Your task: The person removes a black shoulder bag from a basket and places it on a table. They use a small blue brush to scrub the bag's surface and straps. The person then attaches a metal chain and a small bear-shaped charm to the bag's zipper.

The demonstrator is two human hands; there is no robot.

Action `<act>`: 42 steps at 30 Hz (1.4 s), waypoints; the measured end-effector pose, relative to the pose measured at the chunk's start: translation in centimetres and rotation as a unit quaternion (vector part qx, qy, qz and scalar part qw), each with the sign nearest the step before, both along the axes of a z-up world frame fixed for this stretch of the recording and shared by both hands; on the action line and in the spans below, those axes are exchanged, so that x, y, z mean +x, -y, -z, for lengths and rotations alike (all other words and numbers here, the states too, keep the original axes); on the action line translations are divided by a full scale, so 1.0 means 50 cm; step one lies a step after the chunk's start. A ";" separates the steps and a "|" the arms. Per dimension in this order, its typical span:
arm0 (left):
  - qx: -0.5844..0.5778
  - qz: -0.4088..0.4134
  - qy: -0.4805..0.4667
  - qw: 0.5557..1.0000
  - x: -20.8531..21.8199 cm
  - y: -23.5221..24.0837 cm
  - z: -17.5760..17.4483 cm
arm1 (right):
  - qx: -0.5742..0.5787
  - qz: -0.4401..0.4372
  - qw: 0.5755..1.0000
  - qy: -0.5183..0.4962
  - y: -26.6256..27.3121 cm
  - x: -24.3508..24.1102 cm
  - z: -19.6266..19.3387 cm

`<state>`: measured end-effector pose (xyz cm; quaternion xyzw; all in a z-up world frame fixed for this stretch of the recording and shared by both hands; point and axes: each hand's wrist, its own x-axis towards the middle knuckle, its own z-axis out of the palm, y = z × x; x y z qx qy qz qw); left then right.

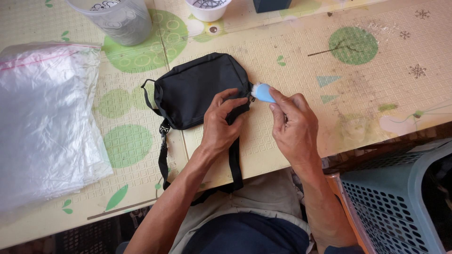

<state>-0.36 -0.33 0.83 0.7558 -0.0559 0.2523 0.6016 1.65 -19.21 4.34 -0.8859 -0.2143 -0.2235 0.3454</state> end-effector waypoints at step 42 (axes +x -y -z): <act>0.328 -0.073 0.074 0.939 -0.037 -0.002 -0.032 | -0.115 -0.041 0.991 -0.046 -0.030 0.055 -0.027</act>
